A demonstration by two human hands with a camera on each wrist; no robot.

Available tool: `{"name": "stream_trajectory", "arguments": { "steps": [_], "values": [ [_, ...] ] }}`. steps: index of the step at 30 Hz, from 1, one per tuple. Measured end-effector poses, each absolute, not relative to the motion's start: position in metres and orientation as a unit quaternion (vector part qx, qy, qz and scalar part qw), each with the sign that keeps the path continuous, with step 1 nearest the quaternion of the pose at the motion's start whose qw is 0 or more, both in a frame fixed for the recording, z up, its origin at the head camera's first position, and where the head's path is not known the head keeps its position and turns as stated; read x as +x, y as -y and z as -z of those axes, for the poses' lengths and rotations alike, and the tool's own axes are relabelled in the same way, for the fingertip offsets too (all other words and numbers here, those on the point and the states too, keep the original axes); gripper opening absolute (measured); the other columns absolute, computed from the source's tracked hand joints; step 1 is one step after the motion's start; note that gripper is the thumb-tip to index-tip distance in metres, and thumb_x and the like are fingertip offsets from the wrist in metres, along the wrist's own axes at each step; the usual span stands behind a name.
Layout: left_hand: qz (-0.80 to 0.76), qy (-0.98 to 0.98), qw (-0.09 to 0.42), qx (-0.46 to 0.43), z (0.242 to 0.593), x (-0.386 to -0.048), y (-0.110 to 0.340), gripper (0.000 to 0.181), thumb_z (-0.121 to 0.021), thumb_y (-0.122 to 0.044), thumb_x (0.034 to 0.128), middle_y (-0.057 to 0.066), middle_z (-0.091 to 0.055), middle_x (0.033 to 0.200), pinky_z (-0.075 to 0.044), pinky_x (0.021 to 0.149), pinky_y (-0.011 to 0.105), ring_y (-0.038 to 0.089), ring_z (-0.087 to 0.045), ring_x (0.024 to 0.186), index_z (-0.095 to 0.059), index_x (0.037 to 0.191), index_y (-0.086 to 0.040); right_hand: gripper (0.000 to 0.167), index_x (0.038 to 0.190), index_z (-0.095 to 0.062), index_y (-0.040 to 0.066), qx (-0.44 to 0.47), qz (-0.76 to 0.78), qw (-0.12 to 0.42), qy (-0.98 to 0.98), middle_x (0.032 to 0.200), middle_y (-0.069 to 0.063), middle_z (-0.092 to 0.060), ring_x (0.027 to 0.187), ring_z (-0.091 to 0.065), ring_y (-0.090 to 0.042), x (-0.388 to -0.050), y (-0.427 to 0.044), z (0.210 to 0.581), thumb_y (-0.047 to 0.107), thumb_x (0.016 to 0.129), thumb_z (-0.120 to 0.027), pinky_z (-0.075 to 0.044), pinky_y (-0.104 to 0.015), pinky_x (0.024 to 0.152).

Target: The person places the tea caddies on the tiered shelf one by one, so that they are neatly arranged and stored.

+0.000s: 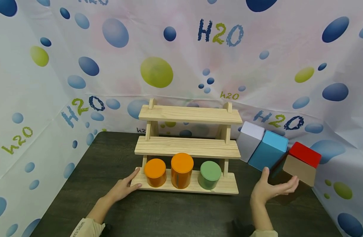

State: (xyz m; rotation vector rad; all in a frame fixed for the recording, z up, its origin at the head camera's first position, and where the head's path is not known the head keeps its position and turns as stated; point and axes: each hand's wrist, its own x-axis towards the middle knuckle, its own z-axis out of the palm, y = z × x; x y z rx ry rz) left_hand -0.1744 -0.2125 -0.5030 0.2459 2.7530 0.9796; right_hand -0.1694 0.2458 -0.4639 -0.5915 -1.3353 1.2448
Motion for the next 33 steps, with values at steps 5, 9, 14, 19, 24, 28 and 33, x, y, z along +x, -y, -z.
{"name": "stream_trajectory", "arguments": {
  "steps": [5,9,14,19,24,28,33],
  "values": [
    [-0.339,-0.931,0.109,0.083,0.503,-0.175,0.212,0.075,-0.062,-0.038,0.0849,0.002,-0.049,0.064,-0.037,0.064,0.033,0.015,-0.039,0.057,-0.026,0.145,-0.010,0.094,0.142,-0.012,-0.005,-0.325,-0.475,0.590,0.565,0.148,-0.016,-0.006,0.135,-0.004,-0.015,-0.171,-0.263,0.460,0.028,0.078,-0.072,-0.001,-0.020,0.105],
    [-0.340,-0.930,0.107,0.084,0.504,-0.176,0.212,0.075,-0.062,-0.037,0.0850,0.011,-0.058,0.074,-0.039,0.065,0.034,0.015,-0.042,0.059,-0.026,0.145,-0.010,0.106,0.146,-0.006,0.002,-0.396,-0.475,0.557,0.555,0.150,-0.010,-0.002,0.136,0.001,-0.010,-0.172,-0.275,0.459,0.042,0.073,-0.073,0.006,-0.019,0.103],
    [-0.332,-0.934,0.099,0.087,0.504,-0.176,0.212,0.075,-0.062,-0.038,0.0847,0.021,-0.062,0.102,-0.042,0.071,0.039,0.018,-0.047,0.069,-0.028,0.144,-0.009,0.120,0.146,0.003,0.006,-0.452,-0.500,0.505,0.540,0.150,-0.007,0.007,0.136,0.009,-0.009,-0.176,-0.286,0.462,0.051,0.066,-0.074,0.013,-0.017,0.099],
    [-0.337,-0.931,0.108,0.088,0.504,-0.177,0.212,0.075,-0.061,-0.038,0.0855,0.004,-0.047,0.061,-0.037,0.062,0.033,0.014,-0.037,0.055,-0.025,0.145,-0.009,0.126,0.147,0.005,0.009,-0.485,-0.504,0.472,0.536,0.150,-0.004,0.009,0.135,0.012,-0.009,-0.179,-0.295,0.465,0.058,0.061,-0.074,0.017,-0.018,0.099],
    [-0.346,-0.928,0.110,0.090,0.504,-0.177,0.212,0.075,-0.061,-0.038,0.0858,-0.002,-0.036,0.055,-0.033,0.059,0.031,0.013,-0.030,0.051,-0.025,0.145,-0.009,0.126,0.147,0.003,0.010,-0.481,-0.500,0.476,0.541,0.150,-0.004,0.006,0.135,0.010,-0.011,-0.181,-0.299,0.467,0.059,0.060,-0.074,0.016,-0.018,0.100],
    [-0.345,-0.928,0.110,0.091,0.504,-0.176,0.212,0.075,-0.061,-0.038,0.0858,-0.002,-0.039,0.057,-0.034,0.061,0.031,0.013,-0.032,0.052,-0.024,0.145,-0.010,0.121,0.147,-0.001,0.014,-0.476,-0.503,0.475,0.543,0.149,-0.002,0.001,0.135,0.006,-0.010,-0.182,-0.300,0.466,0.056,0.062,-0.075,0.013,-0.018,0.102],
    [-0.346,-0.928,0.109,0.089,0.503,-0.176,0.213,0.075,-0.061,-0.038,0.0859,-0.002,-0.038,0.055,-0.033,0.058,0.030,0.013,-0.030,0.050,-0.024,0.145,-0.010,0.112,0.146,-0.005,0.016,-0.473,-0.506,0.478,0.541,0.146,0.002,-0.007,0.132,-0.004,-0.008,-0.184,-0.300,0.465,0.051,0.066,-0.075,0.004,-0.018,0.104]
  ]
}}
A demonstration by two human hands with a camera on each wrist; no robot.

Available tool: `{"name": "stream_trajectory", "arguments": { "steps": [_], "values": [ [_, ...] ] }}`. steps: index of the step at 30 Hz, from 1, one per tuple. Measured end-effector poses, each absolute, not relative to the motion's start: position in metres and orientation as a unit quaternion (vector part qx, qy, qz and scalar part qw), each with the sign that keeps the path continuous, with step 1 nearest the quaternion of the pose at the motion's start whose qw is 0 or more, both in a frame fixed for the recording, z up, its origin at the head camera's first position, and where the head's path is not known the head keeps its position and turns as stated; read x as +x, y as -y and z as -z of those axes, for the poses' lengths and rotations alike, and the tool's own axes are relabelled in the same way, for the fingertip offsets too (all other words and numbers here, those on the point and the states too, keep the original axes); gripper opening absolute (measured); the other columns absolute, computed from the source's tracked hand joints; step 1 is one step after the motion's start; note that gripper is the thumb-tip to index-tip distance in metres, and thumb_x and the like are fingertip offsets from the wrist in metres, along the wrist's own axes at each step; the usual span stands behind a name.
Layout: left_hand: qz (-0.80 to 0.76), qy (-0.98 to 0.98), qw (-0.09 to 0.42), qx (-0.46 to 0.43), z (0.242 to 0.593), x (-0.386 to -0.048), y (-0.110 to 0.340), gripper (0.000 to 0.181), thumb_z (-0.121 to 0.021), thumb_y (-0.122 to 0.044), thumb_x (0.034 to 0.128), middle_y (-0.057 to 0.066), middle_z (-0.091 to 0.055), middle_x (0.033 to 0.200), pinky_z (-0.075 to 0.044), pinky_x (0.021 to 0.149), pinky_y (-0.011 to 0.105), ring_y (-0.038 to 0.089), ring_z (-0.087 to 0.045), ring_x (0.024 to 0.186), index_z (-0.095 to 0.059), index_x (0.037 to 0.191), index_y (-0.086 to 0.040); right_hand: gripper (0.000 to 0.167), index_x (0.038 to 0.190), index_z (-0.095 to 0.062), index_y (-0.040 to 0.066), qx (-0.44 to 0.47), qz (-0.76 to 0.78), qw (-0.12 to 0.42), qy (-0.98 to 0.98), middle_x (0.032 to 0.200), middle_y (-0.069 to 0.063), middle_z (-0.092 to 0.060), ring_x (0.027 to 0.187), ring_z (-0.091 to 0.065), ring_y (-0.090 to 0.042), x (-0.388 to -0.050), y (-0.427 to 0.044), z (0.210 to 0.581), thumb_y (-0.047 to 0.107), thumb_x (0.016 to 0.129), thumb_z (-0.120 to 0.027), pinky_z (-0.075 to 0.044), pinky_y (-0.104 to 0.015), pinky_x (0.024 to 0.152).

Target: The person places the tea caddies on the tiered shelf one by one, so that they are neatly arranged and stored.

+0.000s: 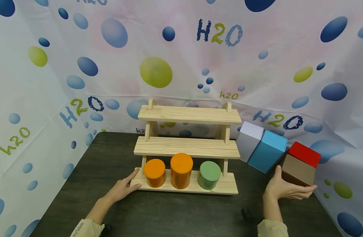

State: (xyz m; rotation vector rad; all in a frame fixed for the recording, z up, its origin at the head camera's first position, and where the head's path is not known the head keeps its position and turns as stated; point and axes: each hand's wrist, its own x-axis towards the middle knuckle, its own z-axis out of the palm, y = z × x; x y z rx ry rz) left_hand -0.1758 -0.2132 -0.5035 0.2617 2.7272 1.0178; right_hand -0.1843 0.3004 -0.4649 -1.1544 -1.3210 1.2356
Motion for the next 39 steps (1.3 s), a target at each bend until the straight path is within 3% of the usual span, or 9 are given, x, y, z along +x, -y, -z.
{"name": "stream_trajectory", "arguments": {
  "steps": [7,13,19,22,28,31,35,36,39],
  "values": [
    [-0.344,-0.928,0.111,0.090,0.502,-0.175,0.215,0.075,-0.061,-0.038,0.0859,-0.002,-0.036,0.055,-0.032,0.056,0.029,0.013,-0.029,0.050,-0.024,0.145,-0.010,0.103,0.145,-0.010,0.015,-0.447,-0.517,0.510,0.522,0.143,0.004,-0.015,0.129,-0.011,-0.006,-0.180,-0.301,0.461,0.037,0.070,-0.077,-0.011,-0.020,0.104],
    [-0.341,-0.930,0.107,0.086,0.502,-0.175,0.216,0.075,-0.061,-0.038,0.0855,-0.001,-0.043,0.061,-0.036,0.062,0.032,0.014,-0.035,0.054,-0.025,0.145,-0.010,0.101,0.144,-0.012,0.009,-0.376,-0.526,0.553,0.526,0.140,0.003,-0.019,0.127,-0.015,-0.005,-0.175,-0.291,0.441,0.025,0.070,-0.078,-0.015,-0.020,0.104],
    [-0.344,-0.929,0.108,0.085,0.502,-0.176,0.215,0.075,-0.061,-0.037,0.0857,-0.001,-0.038,0.059,-0.034,0.060,0.031,0.013,-0.032,0.053,-0.024,0.145,-0.009,0.102,0.144,-0.011,0.009,-0.303,-0.587,0.563,0.496,0.142,-0.001,-0.013,0.129,-0.012,-0.008,-0.167,-0.275,0.410,0.010,0.068,-0.078,-0.018,-0.021,0.103],
    [-0.339,-0.930,0.109,0.087,0.501,-0.176,0.215,0.076,-0.061,-0.039,0.0858,-0.001,-0.039,0.060,-0.036,0.064,0.032,0.013,-0.034,0.054,-0.024,0.145,-0.009,0.104,0.144,-0.010,0.007,-0.240,-0.626,0.580,0.464,0.143,-0.002,-0.009,0.129,-0.015,-0.010,-0.165,-0.266,0.399,0.002,0.066,-0.079,-0.024,-0.024,0.102],
    [-0.338,-0.930,0.113,0.087,0.501,-0.176,0.214,0.075,-0.061,-0.038,0.0859,0.000,-0.039,0.058,-0.035,0.061,0.032,0.014,-0.032,0.053,-0.024,0.145,-0.009,0.105,0.141,-0.012,-0.003,-0.100,-0.644,0.622,0.434,0.136,-0.007,-0.022,0.124,-0.028,-0.021,-0.165,-0.248,0.380,-0.007,0.059,-0.078,-0.032,-0.033,0.098],
    [-0.334,-0.932,0.107,0.088,0.500,-0.175,0.214,0.075,-0.062,-0.037,0.0853,0.006,-0.050,0.065,-0.038,0.064,0.034,0.014,-0.036,0.056,-0.026,0.144,-0.008,0.103,0.140,-0.014,-0.002,-0.058,-0.659,0.614,0.431,0.136,-0.008,-0.023,0.124,-0.027,-0.021,-0.165,-0.237,0.367,-0.009,0.059,-0.076,-0.030,-0.035,0.096],
    [-0.333,-0.932,0.107,0.089,0.499,-0.175,0.213,0.075,-0.062,-0.037,0.0854,0.006,-0.050,0.066,-0.038,0.066,0.035,0.014,-0.036,0.056,-0.026,0.144,-0.008,0.098,0.140,-0.015,-0.001,-0.010,-0.682,0.583,0.441,0.136,-0.009,-0.028,0.124,-0.027,-0.022,-0.165,-0.224,0.353,-0.012,0.062,-0.073,-0.027,-0.035,0.095],
    [-0.336,-0.931,0.112,0.087,0.499,-0.176,0.213,0.075,-0.061,-0.037,0.0856,0.004,-0.045,0.061,-0.036,0.064,0.034,0.014,-0.034,0.054,-0.025,0.145,-0.008,0.097,0.140,-0.015,-0.001,-0.002,-0.686,0.573,0.450,0.136,-0.010,-0.030,0.124,-0.027,-0.022,-0.165,-0.221,0.351,-0.013,0.062,-0.072,-0.025,-0.035,0.095],
    [-0.334,-0.932,0.105,0.091,0.500,-0.176,0.212,0.074,-0.061,-0.037,0.0857,0.012,-0.058,0.074,-0.040,0.065,0.036,0.014,-0.042,0.059,-0.026,0.144,-0.008,0.095,0.141,-0.015,-0.001,0.030,-0.691,0.544,0.476,0.136,-0.012,-0.031,0.125,-0.025,-0.023,-0.167,-0.212,0.345,-0.013,0.064,-0.070,-0.020,-0.037,0.100]
  ]
}}
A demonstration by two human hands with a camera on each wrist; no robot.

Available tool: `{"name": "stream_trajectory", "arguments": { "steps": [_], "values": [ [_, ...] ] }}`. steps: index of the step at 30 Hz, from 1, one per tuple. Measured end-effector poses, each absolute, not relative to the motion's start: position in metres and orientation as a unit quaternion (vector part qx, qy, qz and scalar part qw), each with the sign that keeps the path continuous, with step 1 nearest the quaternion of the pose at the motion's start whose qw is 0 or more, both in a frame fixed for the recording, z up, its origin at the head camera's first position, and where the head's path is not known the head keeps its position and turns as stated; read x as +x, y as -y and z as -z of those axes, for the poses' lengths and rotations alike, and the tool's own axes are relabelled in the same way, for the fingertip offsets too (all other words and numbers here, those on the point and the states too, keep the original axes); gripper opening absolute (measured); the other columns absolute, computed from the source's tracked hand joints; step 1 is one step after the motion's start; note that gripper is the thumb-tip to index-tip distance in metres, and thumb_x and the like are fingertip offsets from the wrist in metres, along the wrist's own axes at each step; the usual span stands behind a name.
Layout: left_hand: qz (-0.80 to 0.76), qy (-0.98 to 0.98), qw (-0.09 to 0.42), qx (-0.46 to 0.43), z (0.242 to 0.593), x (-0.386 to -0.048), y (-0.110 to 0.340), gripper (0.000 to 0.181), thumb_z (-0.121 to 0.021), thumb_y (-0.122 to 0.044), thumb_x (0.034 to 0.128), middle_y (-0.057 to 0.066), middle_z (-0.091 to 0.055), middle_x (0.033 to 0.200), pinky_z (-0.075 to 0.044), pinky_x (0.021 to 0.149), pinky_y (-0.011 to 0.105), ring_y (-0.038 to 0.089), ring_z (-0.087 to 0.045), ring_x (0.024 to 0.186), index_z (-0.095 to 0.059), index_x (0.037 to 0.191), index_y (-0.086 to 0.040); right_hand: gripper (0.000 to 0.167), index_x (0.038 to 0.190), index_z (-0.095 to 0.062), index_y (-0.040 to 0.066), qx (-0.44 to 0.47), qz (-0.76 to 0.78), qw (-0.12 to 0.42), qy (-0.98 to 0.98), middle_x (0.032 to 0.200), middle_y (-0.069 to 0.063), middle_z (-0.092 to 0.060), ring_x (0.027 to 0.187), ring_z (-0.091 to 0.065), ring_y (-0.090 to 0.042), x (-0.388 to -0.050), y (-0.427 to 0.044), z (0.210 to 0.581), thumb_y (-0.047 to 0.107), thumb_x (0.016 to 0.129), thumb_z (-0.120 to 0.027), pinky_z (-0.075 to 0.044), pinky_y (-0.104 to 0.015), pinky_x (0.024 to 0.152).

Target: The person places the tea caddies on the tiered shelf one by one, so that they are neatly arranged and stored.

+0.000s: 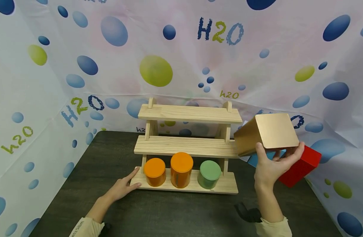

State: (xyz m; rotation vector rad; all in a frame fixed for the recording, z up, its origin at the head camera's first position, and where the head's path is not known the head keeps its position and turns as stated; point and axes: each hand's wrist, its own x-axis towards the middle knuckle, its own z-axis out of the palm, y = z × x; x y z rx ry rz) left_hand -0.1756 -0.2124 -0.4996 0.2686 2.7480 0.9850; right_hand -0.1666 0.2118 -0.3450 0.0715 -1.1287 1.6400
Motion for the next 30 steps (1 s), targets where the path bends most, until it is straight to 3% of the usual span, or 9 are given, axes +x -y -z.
{"name": "stream_trajectory", "arguments": {
  "steps": [2,4,6,9,11,13,16,24,30],
  "values": [
    [-0.331,-0.934,0.099,0.092,0.500,-0.175,0.213,0.073,-0.061,-0.037,0.0857,0.021,-0.062,0.094,-0.043,0.068,0.039,0.017,-0.049,0.067,-0.027,0.144,-0.008,0.094,0.141,-0.016,-0.001,0.056,-0.698,0.520,0.489,0.136,-0.012,-0.031,0.126,-0.023,-0.023,-0.169,-0.206,0.342,-0.013,0.064,-0.069,-0.016,-0.040,0.106],
    [-0.327,-0.936,0.092,0.093,0.499,-0.175,0.213,0.073,-0.061,-0.037,0.0855,0.027,-0.057,0.113,-0.044,0.074,0.043,0.020,-0.053,0.076,-0.029,0.143,-0.007,0.093,0.141,-0.017,-0.001,0.084,-0.699,0.499,0.505,0.137,-0.013,-0.031,0.127,-0.023,-0.025,-0.172,-0.199,0.340,-0.012,0.065,-0.068,-0.016,-0.045,0.107],
    [-0.327,-0.936,0.094,0.091,0.499,-0.175,0.213,0.073,-0.061,-0.038,0.0856,0.029,-0.055,0.116,-0.044,0.076,0.045,0.021,-0.055,0.079,-0.028,0.144,-0.007,0.092,0.142,-0.017,-0.002,0.104,-0.699,0.477,0.522,0.137,-0.013,-0.031,0.126,-0.024,-0.025,-0.176,-0.194,0.338,-0.009,0.067,-0.070,-0.019,-0.046,0.107],
    [-0.328,-0.935,0.095,0.089,0.499,-0.175,0.213,0.073,-0.061,-0.038,0.0856,0.024,-0.061,0.105,-0.044,0.074,0.043,0.020,-0.053,0.074,-0.028,0.144,-0.008,0.095,0.143,-0.016,-0.001,0.124,-0.699,0.446,0.545,0.137,-0.012,-0.030,0.125,-0.026,-0.025,-0.181,-0.185,0.338,-0.001,0.068,-0.075,-0.022,-0.046,0.106],
    [-0.330,-0.935,0.099,0.090,0.498,-0.176,0.213,0.074,-0.061,-0.038,0.0860,0.015,-0.063,0.086,-0.043,0.069,0.039,0.016,-0.050,0.066,-0.027,0.144,-0.008,0.097,0.143,-0.016,0.000,0.133,-0.702,0.424,0.557,0.138,-0.011,-0.030,0.125,-0.027,-0.025,-0.184,-0.180,0.337,0.004,0.068,-0.077,-0.025,-0.043,0.105],
    [-0.334,-0.933,0.102,0.090,0.498,-0.176,0.213,0.074,-0.060,-0.038,0.0863,0.004,-0.054,0.066,-0.039,0.061,0.033,0.013,-0.041,0.056,-0.026,0.144,-0.009,0.099,0.144,-0.016,0.001,0.145,-0.706,0.401,0.565,0.138,-0.011,-0.029,0.125,-0.028,-0.025,-0.188,-0.174,0.337,0.008,0.068,-0.079,-0.027,-0.040,0.104],
    [-0.339,-0.930,0.103,0.096,0.498,-0.175,0.214,0.074,-0.059,-0.038,0.0869,-0.003,-0.036,0.053,-0.030,0.052,0.027,0.010,-0.028,0.048,-0.025,0.145,-0.009,0.099,0.144,-0.014,0.001,0.160,-0.711,0.365,0.580,0.139,-0.012,-0.026,0.126,-0.027,-0.025,-0.194,-0.165,0.337,0.009,0.069,-0.079,-0.028,-0.035,0.104],
    [-0.348,-0.926,0.105,0.100,0.499,-0.175,0.215,0.073,-0.059,-0.038,0.0873,-0.003,-0.033,0.052,-0.031,0.055,0.028,0.011,-0.025,0.047,-0.024,0.145,-0.010,0.095,0.144,-0.012,-0.001,0.168,-0.710,0.273,0.627,0.139,-0.014,-0.025,0.125,-0.028,-0.021,-0.210,-0.144,0.341,-0.008,0.069,-0.071,-0.026,-0.032,0.105],
    [-0.353,-0.925,0.105,0.099,0.500,-0.173,0.214,0.073,-0.059,-0.038,0.0873,-0.003,-0.033,0.052,-0.029,0.051,0.027,0.010,-0.024,0.047,-0.025,0.145,-0.010,0.098,0.144,-0.013,0.001,0.195,-0.715,0.238,0.627,0.138,-0.015,-0.026,0.125,-0.031,-0.021,-0.221,-0.132,0.342,0.006,0.070,-0.077,-0.026,-0.034,0.105]
  ]
}}
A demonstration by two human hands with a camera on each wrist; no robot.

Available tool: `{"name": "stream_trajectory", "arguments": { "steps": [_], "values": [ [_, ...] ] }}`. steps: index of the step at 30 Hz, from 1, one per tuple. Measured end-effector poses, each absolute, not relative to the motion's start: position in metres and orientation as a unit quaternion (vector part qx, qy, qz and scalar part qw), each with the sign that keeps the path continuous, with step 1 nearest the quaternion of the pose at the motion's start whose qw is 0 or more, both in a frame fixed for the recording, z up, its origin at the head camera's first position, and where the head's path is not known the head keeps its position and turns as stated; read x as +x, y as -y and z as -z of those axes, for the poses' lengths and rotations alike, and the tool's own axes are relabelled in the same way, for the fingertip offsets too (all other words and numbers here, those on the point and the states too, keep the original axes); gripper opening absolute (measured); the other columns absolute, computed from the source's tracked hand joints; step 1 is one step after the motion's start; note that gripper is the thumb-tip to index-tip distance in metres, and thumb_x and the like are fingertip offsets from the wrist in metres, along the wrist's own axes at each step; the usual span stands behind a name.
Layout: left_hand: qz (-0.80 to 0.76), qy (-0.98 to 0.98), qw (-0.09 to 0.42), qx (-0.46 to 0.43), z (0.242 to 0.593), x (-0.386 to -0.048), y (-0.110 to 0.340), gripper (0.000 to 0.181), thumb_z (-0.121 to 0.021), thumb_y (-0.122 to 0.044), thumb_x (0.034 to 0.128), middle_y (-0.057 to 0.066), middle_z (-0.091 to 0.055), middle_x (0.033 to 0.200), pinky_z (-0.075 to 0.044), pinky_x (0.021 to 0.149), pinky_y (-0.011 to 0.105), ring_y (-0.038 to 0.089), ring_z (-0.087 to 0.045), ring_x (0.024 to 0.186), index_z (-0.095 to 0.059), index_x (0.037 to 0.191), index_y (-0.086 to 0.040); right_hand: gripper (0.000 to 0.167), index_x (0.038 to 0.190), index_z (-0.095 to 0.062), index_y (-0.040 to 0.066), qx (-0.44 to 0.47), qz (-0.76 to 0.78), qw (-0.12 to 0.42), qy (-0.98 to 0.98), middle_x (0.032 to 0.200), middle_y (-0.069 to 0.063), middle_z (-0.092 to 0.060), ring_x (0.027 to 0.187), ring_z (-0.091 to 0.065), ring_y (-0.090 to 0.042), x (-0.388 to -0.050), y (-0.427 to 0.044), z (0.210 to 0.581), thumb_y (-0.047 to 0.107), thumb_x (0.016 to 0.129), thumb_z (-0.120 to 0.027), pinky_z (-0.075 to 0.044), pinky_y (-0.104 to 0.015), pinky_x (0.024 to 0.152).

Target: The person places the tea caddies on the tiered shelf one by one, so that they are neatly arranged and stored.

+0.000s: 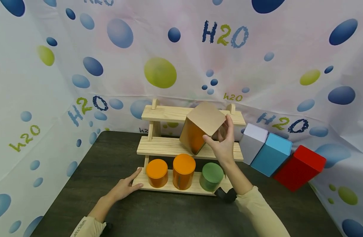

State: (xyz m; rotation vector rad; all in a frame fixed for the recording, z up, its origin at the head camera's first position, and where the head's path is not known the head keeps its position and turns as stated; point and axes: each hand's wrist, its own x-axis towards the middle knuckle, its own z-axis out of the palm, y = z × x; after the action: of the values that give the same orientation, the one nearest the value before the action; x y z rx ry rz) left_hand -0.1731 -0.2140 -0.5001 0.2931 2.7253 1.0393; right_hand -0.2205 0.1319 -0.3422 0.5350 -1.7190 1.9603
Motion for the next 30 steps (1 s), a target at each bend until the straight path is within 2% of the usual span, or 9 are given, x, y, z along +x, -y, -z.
{"name": "stream_trajectory", "arguments": {
  "steps": [6,10,14,19,24,28,30],
  "values": [
    [-0.349,-0.926,0.104,0.098,0.500,-0.173,0.213,0.073,-0.059,-0.038,0.0871,-0.003,-0.033,0.053,-0.030,0.053,0.027,0.010,-0.025,0.048,-0.025,0.145,-0.009,0.111,0.145,-0.009,0.001,0.233,-0.706,0.204,0.637,0.143,-0.015,-0.020,0.130,-0.024,-0.025,-0.230,-0.120,0.340,0.038,0.067,-0.080,-0.022,-0.039,0.106],
    [-0.342,-0.929,0.106,0.093,0.500,-0.174,0.213,0.073,-0.059,-0.039,0.0868,0.000,-0.047,0.060,-0.037,0.061,0.031,0.013,-0.038,0.055,-0.025,0.145,-0.010,0.114,0.145,-0.011,0.003,0.249,-0.694,0.179,0.652,0.144,-0.015,-0.020,0.131,-0.023,-0.025,-0.236,-0.112,0.338,0.048,0.065,-0.078,-0.022,-0.041,0.106],
    [-0.335,-0.932,0.103,0.088,0.500,-0.174,0.213,0.073,-0.060,-0.038,0.0861,0.014,-0.063,0.084,-0.041,0.069,0.037,0.017,-0.049,0.067,-0.027,0.144,-0.009,0.106,0.145,-0.013,0.006,0.262,-0.687,0.149,0.661,0.142,-0.015,-0.022,0.131,-0.024,-0.026,-0.242,-0.103,0.337,0.039,0.069,-0.078,-0.023,-0.041,0.106],
    [-0.333,-0.934,0.096,0.087,0.501,-0.173,0.212,0.073,-0.061,-0.038,0.0856,0.030,-0.055,0.116,-0.044,0.076,0.045,0.023,-0.056,0.081,-0.029,0.144,-0.009,0.103,0.146,-0.013,0.006,0.267,-0.683,0.121,0.669,0.144,-0.013,-0.020,0.131,-0.023,-0.026,-0.251,-0.094,0.338,0.036,0.071,-0.077,-0.023,-0.041,0.105],
    [-0.333,-0.934,0.096,0.088,0.502,-0.173,0.213,0.073,-0.061,-0.039,0.0855,0.033,-0.047,0.125,-0.043,0.082,0.050,0.032,-0.058,0.095,-0.028,0.144,-0.009,0.090,0.146,-0.012,0.006,0.269,-0.686,0.094,0.670,0.144,-0.013,-0.019,0.131,-0.023,-0.028,-0.259,-0.088,0.342,0.011,0.078,-0.071,-0.020,-0.042,0.106],
    [-0.334,-0.933,0.097,0.087,0.502,-0.173,0.213,0.073,-0.061,-0.040,0.0853,0.032,-0.047,0.125,-0.043,0.082,0.050,0.031,-0.058,0.095,-0.029,0.144,-0.009,0.087,0.146,-0.011,0.005,0.276,-0.670,0.072,0.685,0.146,-0.015,-0.018,0.134,-0.020,-0.029,-0.264,-0.084,0.346,0.000,0.079,-0.067,-0.019,-0.044,0.107],
    [-0.335,-0.933,0.097,0.090,0.501,-0.174,0.213,0.074,-0.061,-0.039,0.0854,0.032,-0.053,0.117,-0.043,0.081,0.048,0.027,-0.058,0.088,-0.028,0.144,-0.009,0.086,0.146,-0.010,0.004,0.280,-0.664,0.061,0.691,0.147,-0.015,-0.016,0.135,-0.018,-0.030,-0.266,-0.083,0.346,-0.002,0.080,-0.065,-0.018,-0.045,0.107]
  ]
}}
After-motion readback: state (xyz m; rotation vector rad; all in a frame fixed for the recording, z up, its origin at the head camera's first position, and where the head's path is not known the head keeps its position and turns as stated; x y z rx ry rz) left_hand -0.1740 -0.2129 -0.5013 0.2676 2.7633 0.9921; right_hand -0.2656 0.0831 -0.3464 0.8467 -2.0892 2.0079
